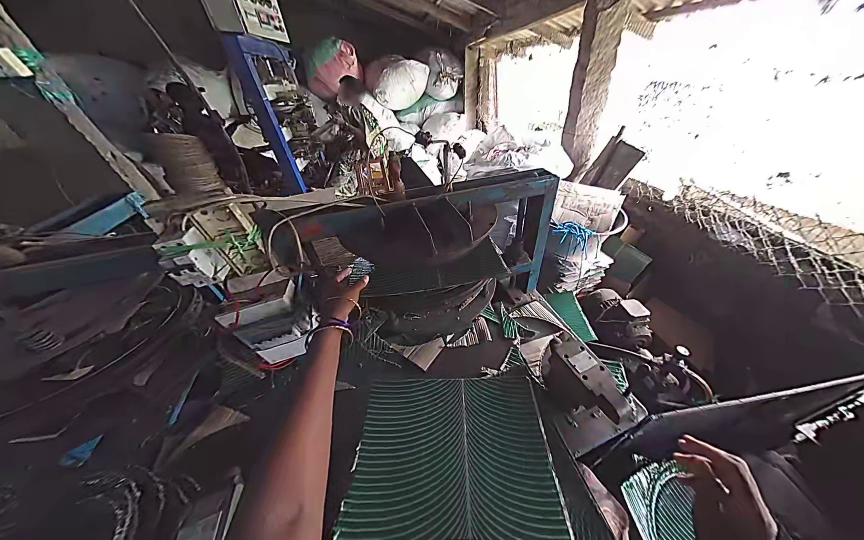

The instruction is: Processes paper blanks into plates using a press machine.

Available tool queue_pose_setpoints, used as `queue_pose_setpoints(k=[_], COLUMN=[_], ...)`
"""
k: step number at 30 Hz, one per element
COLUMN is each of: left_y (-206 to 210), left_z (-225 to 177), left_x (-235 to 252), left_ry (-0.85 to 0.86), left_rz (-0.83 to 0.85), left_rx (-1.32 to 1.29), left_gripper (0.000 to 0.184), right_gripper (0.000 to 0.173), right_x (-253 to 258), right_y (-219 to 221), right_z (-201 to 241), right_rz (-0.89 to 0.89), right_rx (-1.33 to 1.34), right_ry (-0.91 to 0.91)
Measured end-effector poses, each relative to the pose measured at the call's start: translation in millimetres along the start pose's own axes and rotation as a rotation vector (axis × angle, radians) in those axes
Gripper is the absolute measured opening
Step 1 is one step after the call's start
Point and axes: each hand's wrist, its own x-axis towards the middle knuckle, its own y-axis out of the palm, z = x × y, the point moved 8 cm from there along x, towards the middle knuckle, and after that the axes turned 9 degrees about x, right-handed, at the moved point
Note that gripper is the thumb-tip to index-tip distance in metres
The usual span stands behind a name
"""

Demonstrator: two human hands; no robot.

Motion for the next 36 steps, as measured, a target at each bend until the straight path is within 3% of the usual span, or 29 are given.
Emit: queue_pose_setpoints(k=[5, 11, 14, 17, 19, 21, 24, 26, 36], left_y=[-13, -23, -23, -1, 40, 102, 157, 164, 162], left_z=[10, 6, 19, 34, 36, 46, 66, 68, 69], left_x=[-16, -18, -32, -105, -167, -231, -296, -303, -297], left_ry=[-0.005, -0.014, -0.135, -0.196, -0.037, 0.246, 0.460, 0.488, 0.421], left_rz=[0.028, -0.034, -0.108, -0.076, 0.051, 0.243, 0.397, 0.399, 0.429], left_rx=[-0.083, -0.022, -0.293, -0.537, -0.417, -0.114, 0.473, 0.589, 0.603], left_gripper=[0.059, 0.062, 0.070, 0.060, 0.048, 0.044, 0.061, 0.065, 0.066], right_gripper=[0.026, 0.026, 0.023, 0.024, 0.023, 0.019, 0.018, 0.018, 0.020], right_x=[54, 129, 144, 149, 151, 150, 147, 147, 146], right_y=[21, 102, 139, 172, 178, 173, 177, 176, 174], right_z=[-13, -26, -47, -61, -65, -68, -66, -66, -61], right_rz=[-0.043, 0.119, 0.136, 0.308, 0.317, 0.307, 0.342, 0.351, 0.331], right_rx=[-0.141, -0.353, -0.520, -0.534, -0.512, -0.505, -0.514, -0.514, -0.490], right_ry=[-0.069, -0.018, -0.107, -0.039, -0.021, -0.057, -0.052, -0.049, -0.073])
